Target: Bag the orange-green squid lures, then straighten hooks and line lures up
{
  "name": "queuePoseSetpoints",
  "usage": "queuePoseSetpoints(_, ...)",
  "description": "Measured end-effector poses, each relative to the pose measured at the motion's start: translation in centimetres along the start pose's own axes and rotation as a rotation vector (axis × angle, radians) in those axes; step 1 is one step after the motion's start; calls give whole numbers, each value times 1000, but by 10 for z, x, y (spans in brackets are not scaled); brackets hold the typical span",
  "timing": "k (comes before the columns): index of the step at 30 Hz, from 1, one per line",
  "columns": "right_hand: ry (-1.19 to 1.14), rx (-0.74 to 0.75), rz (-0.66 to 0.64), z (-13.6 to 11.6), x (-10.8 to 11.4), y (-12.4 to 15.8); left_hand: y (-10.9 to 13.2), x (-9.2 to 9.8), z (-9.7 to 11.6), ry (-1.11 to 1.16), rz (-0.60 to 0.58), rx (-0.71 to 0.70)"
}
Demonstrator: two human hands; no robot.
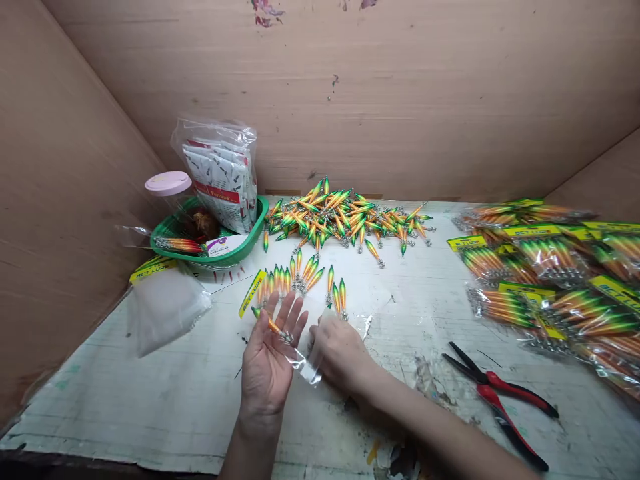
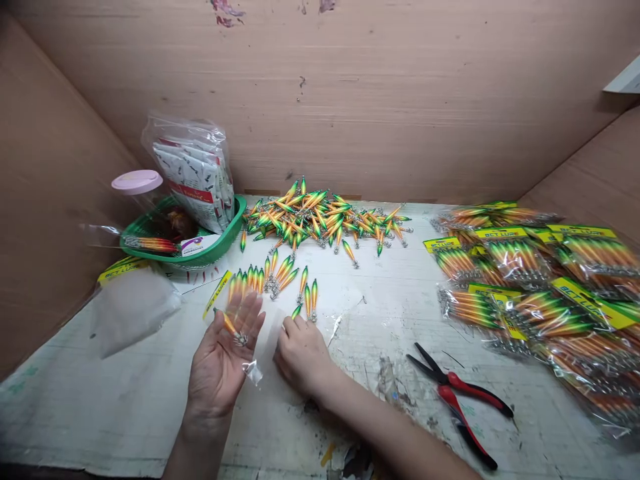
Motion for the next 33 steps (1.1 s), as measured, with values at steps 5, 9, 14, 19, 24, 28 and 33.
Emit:
queuePoseSetpoints(5, -19, 7, 15, -10, 7, 5, -3, 0, -2, 47, 40, 30)
queuePoseSetpoints(9, -418, -6, 67, 2, 60, 34, -6, 2, -2, 25, 95, -12)
queuePoseSetpoints(14, -695, 77, -71, 6, 137, 66, -10, -1, -11, -72, 64, 19)
queuePoseSetpoints(19, -536, 208, -374, -11, 147, 59, -3, -17, -33, -145, -9, 182)
queuePoseSetpoints(24, -244, 220, -225, -14, 143, 51, 5, -23, -43, -203, -51, 252)
queuePoseSetpoints(28, -199, 224, -117, -5, 155, 68, -1, -17, -39, -205, -8, 191)
queuePoseSetpoints(33, -238, 259, -234, -8, 152, 70, -3, -16, -43, -229, -23, 217)
Point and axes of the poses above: each hand's wrist, its own y-axis away from the middle knuckle, its own x-axis out of the back of the hand, z = x × y, the point moved 4 cm from there along -y, towards the middle knuckle, and after that the axes turned 3 degrees about -z, right-handed, at the moved point
